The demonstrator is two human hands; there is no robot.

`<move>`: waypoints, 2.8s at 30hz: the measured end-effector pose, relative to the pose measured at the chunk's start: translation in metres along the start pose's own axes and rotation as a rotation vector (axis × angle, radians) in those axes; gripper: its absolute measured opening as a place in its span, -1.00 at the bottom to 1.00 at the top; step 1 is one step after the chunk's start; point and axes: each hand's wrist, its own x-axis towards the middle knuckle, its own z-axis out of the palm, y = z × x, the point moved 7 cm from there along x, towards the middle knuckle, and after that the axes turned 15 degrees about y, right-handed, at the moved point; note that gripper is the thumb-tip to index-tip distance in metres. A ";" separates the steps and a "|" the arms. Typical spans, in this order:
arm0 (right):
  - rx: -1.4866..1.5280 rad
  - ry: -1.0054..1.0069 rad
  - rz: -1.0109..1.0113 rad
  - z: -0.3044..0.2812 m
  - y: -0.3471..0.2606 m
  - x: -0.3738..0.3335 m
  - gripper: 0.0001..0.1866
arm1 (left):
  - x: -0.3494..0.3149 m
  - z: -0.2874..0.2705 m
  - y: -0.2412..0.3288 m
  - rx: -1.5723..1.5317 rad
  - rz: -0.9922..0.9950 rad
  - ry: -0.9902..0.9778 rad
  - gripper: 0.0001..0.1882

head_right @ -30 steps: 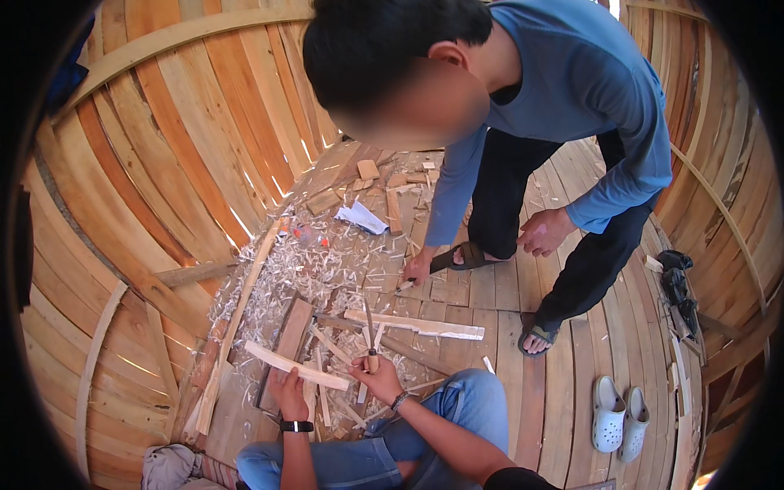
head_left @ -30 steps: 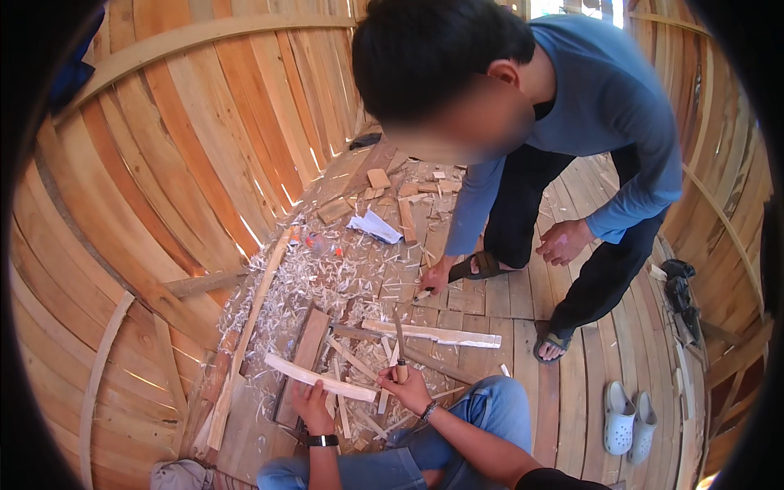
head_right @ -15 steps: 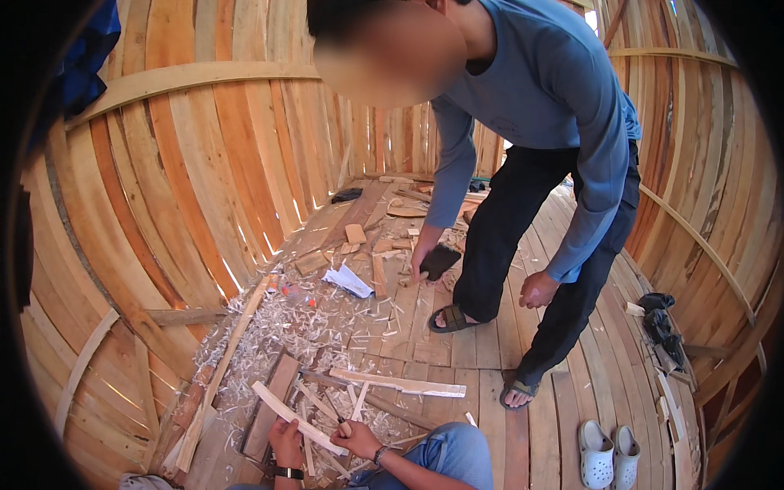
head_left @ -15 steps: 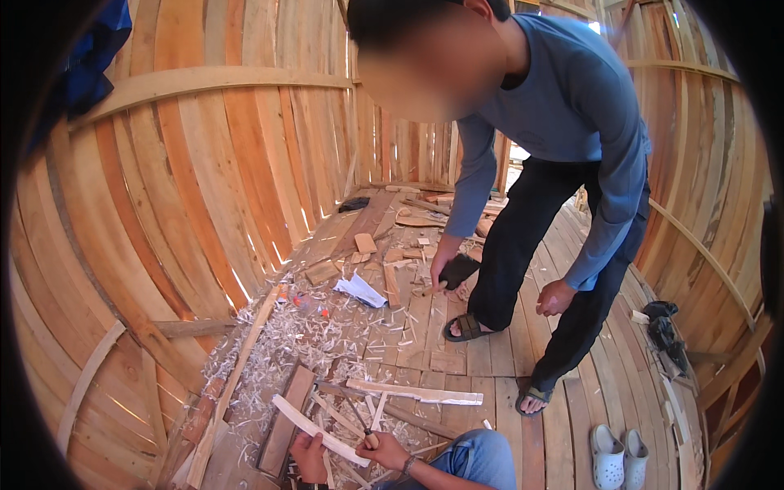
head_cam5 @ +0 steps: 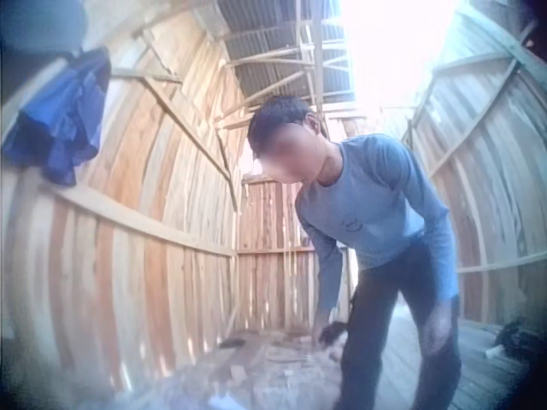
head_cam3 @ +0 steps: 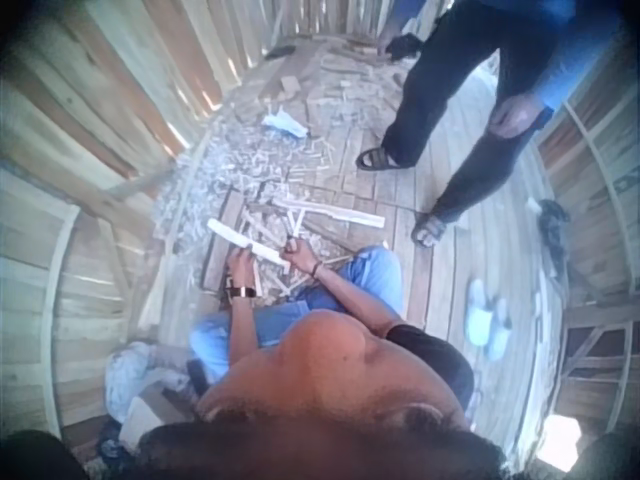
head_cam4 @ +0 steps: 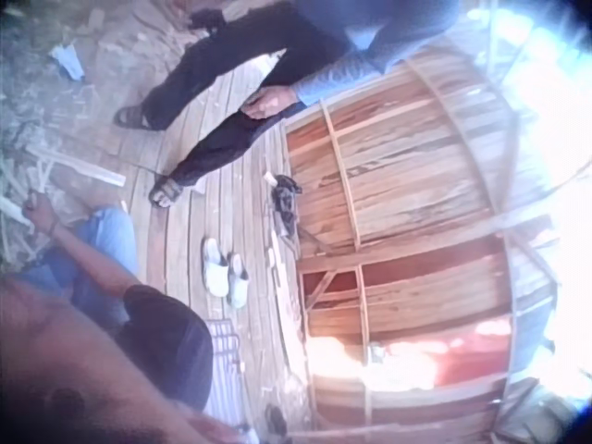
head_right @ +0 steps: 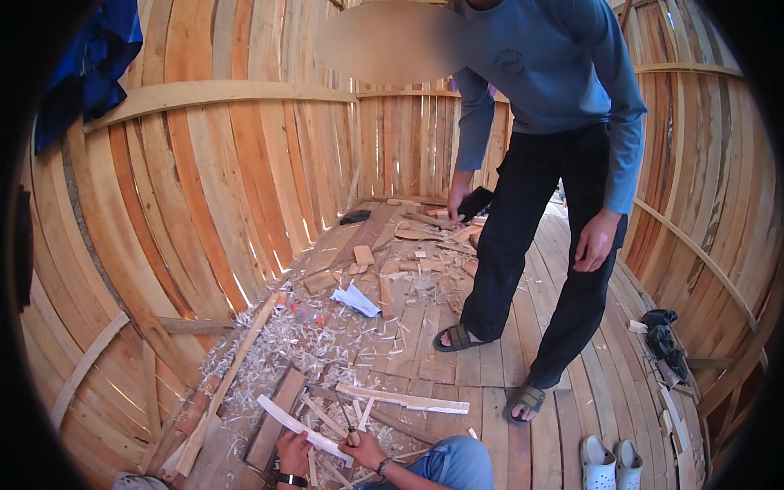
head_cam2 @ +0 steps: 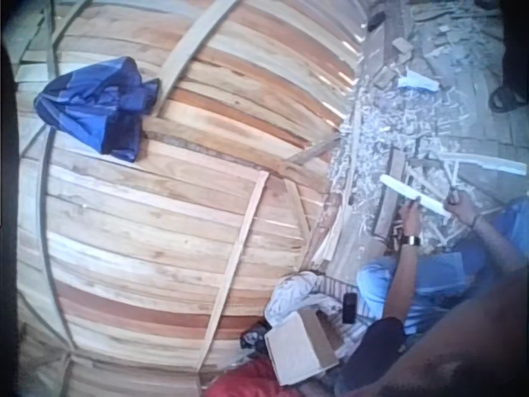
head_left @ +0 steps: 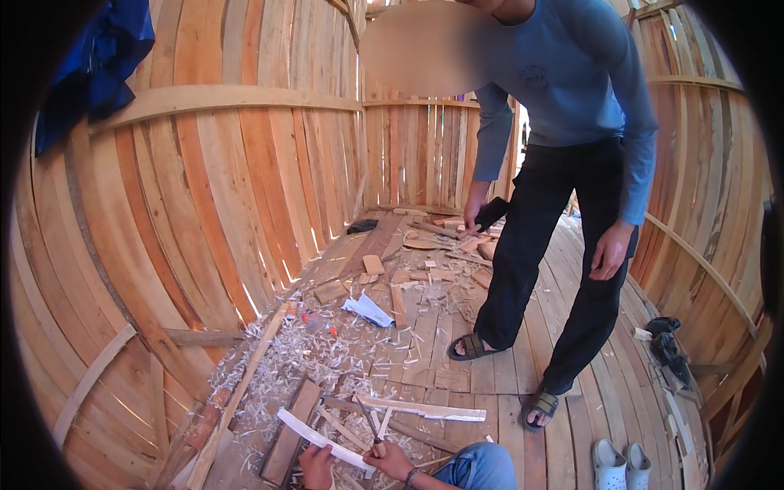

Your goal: The person shaves a piece of wood using a curved knife while sitting on a wooden floor covered in shavings.

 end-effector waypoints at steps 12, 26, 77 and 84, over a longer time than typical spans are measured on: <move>-0.081 0.038 0.063 0.008 -0.002 0.005 -0.69 | 0.001 -0.004 0.016 0.187 0.162 0.021 -0.81; 0.361 0.023 0.083 -0.003 -0.007 0.003 -0.66 | -0.032 0.031 0.028 0.084 0.109 -0.047 -0.75; -0.467 -0.128 -0.356 -0.032 -0.090 -0.014 -0.68 | -0.025 0.017 0.049 0.179 0.347 0.084 -0.78; -0.083 -0.306 0.212 -0.016 -0.029 -0.028 -0.62 | -0.028 0.019 0.041 0.174 0.400 0.108 -0.80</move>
